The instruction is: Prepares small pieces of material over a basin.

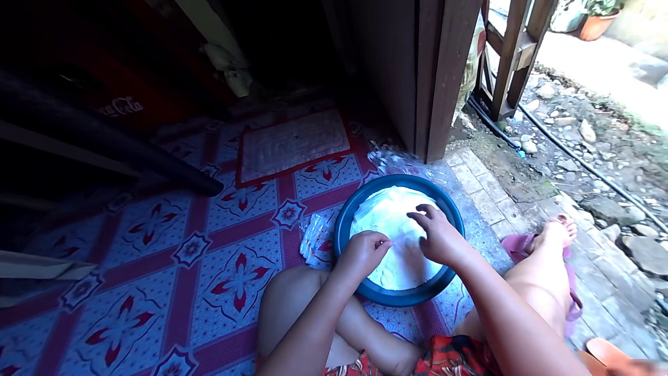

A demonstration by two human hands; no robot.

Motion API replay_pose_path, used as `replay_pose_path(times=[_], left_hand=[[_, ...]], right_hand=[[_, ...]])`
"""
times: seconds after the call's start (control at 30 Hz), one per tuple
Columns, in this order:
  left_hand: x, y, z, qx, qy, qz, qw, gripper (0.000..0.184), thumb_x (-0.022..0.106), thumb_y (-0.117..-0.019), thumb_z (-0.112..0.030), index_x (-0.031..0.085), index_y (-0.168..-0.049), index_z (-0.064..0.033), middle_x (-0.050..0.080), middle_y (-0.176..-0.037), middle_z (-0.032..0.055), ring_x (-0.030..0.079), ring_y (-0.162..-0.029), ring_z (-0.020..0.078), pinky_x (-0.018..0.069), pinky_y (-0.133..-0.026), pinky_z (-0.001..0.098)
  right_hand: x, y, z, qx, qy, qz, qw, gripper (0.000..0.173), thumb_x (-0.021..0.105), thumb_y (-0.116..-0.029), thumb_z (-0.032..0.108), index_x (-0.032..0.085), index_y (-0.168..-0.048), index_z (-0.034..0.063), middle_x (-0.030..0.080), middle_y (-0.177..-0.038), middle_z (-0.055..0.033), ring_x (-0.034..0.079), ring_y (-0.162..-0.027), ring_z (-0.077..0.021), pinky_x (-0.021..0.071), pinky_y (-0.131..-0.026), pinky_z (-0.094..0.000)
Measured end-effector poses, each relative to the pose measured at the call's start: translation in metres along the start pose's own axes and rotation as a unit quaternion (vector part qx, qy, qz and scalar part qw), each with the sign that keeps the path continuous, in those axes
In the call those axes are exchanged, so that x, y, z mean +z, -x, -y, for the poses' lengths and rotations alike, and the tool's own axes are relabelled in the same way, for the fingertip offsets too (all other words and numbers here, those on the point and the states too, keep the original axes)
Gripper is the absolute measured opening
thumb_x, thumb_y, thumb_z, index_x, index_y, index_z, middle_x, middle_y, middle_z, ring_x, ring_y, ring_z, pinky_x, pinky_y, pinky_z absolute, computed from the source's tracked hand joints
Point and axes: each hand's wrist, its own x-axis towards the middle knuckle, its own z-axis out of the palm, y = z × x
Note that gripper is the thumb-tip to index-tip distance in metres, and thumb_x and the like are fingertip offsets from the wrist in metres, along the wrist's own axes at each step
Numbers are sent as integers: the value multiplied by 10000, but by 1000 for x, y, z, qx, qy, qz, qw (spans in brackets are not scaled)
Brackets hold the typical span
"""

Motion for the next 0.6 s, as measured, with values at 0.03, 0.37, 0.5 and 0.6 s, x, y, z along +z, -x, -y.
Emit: replay_pose_path(times=[0.03,0.37,0.5,0.6], left_hand=[[2,0,-1,9,2,-3,1000,219,638,-1012,-225,765,-1032,-48,726,-958,95,676,-833,154,549,-823,322],[2,1,7,30,49,-15,998,199,662,-999,-217,775,-1004,-53,724,-931,74,686,-815,115,567,-808,277],[-5,4,-2,6,22,16,1000,305,674,-992,-247,721,-1253,-96,703,-1209,87,681,-917,170,549,-812,336],[-6,4,-20,-4,55,28,998,553,733,-952,-293,573,-1456,-131,573,-1461,69,591,-787,110,479,-682,297]], right_hand=[[8,1,-3,-43,-40,-20,998,620,790,-761,102,657,-1364,146,571,-1427,-172,584,-1243,-396,519,-987,-585],[13,-2,-22,-79,-24,-90,993,146,683,-944,243,813,-938,176,745,-856,9,720,-821,-118,605,-793,-353],[11,-1,-22,-75,-55,-82,992,142,693,-942,250,813,-938,175,746,-862,18,709,-800,-86,598,-784,-306],[15,0,-12,-96,-58,-67,991,140,691,-942,236,811,-930,165,743,-855,9,710,-813,-91,595,-792,-310]])
